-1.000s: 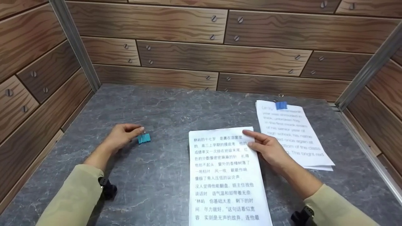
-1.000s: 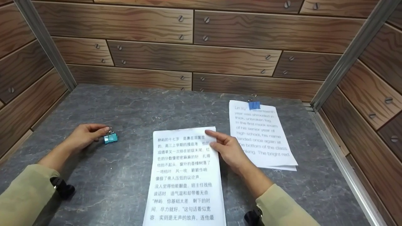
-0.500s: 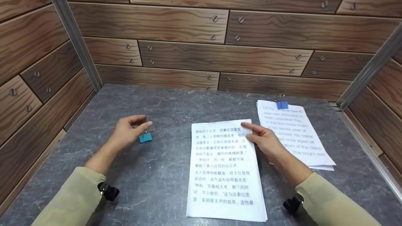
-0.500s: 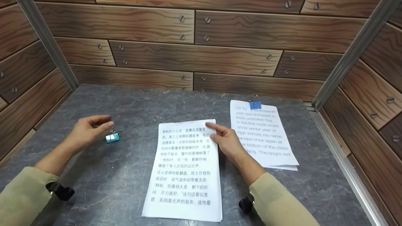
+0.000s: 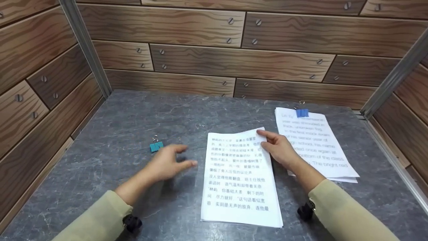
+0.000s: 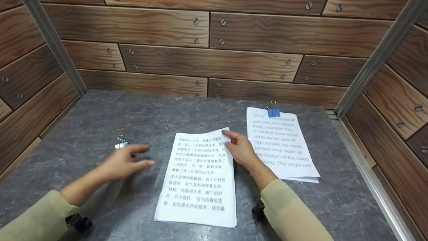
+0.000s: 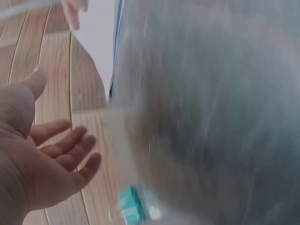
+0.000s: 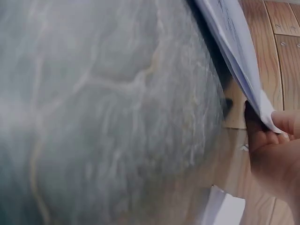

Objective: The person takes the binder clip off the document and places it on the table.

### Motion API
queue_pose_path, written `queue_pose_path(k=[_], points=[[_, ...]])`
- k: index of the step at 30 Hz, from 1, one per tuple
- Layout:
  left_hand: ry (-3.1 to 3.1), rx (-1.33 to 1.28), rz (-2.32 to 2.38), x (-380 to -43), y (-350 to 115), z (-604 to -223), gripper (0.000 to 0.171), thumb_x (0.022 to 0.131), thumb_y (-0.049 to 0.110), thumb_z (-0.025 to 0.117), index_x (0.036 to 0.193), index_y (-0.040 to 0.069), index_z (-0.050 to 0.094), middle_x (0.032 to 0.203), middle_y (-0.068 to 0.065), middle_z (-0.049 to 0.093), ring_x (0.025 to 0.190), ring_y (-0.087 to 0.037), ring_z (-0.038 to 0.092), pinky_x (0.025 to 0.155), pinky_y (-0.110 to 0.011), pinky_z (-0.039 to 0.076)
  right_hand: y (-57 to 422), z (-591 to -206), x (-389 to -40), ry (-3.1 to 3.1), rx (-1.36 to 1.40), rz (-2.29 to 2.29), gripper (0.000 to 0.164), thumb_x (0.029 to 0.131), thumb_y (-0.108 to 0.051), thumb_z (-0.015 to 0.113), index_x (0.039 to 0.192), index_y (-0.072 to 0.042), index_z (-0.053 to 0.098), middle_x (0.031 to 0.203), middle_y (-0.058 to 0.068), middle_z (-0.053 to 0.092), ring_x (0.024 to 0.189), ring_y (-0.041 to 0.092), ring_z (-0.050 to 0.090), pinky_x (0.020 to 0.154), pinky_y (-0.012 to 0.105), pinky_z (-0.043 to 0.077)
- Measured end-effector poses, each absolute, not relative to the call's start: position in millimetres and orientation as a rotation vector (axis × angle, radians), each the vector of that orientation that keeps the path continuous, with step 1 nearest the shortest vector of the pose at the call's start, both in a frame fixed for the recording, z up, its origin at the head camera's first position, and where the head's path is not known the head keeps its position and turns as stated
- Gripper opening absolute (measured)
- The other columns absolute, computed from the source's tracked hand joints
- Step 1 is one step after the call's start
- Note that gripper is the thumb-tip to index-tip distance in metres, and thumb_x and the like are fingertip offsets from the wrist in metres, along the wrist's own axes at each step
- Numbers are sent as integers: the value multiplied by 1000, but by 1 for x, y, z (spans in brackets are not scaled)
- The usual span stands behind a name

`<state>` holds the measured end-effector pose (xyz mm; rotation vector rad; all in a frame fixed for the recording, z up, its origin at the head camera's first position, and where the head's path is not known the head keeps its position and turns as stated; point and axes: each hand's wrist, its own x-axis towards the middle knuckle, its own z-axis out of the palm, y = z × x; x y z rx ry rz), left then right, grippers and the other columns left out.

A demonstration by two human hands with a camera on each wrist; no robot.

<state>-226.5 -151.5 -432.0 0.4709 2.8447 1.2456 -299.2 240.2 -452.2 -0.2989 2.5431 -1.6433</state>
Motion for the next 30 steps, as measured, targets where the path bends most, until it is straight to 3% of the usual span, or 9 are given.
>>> queue_pose_path(k=[2, 5, 7, 10, 14, 22, 30], points=[[2814, 566, 1174, -218, -139, -435, 62, 92, 39, 85, 128, -8, 69, 126, -26, 70, 121, -43, 65, 105, -55, 53, 240, -448, -294, 2689, -325, -1445, 51, 107, -5, 58, 158, -2, 50, 137, 27, 66, 112, 28, 70, 85, 28, 58], [2835, 706, 1030, -207, -123, -441, 61, 91, 45, 83, 127, -3, 70, 124, -26, 70, 117, -44, 67, 100, -57, 54, 238, -441, -282, 2871, -378, -1116, 57, 106, -14, 64, 160, -5, 48, 141, 29, 63, 122, 38, 67, 95, 43, 58], [2865, 766, 895, -200, -115, -443, 66, 91, 50, 81, 131, 0, 68, 130, -27, 68, 121, -45, 64, 102, -60, 52, 237, -436, -270, 2943, -445, -915, 62, 105, -19, 67, 161, -5, 45, 151, 31, 53, 137, 44, 57, 110, 54, 50], [2904, 797, 678, -189, -104, -444, 88, 90, 60, 78, 151, 1, 57, 149, -29, 56, 140, -47, 51, 117, -63, 39, 236, -430, -248, 2981, -536, -662, 71, 102, -29, 72, 163, -7, 43, 159, 34, 42, 146, 52, 41, 118, 65, 36], [2856, 822, 454, -176, -94, -443, 100, 90, 71, 70, 159, 3, 47, 159, -30, 44, 148, -48, 41, 122, -64, 31, 240, -427, -215, 2955, -612, -449, 77, 98, -48, 74, 162, -15, 47, 162, 34, 37, 148, 60, 33, 114, 74, 34], [2823, 870, 299, -161, -84, -444, 104, 90, 80, 62, 163, 7, 44, 166, -30, 34, 154, -49, 31, 124, -64, 27, 256, -429, -173, 2821, -747, -358, 88, 93, -71, 67, 162, -20, 49, 164, 33, 34, 150, 60, 28, 116, 76, 27], [2770, 833, 262, -157, -80, -449, 107, 90, 82, 60, 165, 9, 40, 168, -29, 30, 156, -45, 28, 126, -61, 24, 261, -433, -153, 2732, -766, -330, 92, 90, -76, 64, 160, -18, 52, 162, 36, 36, 152, 57, 29, 116, 76, 26]])
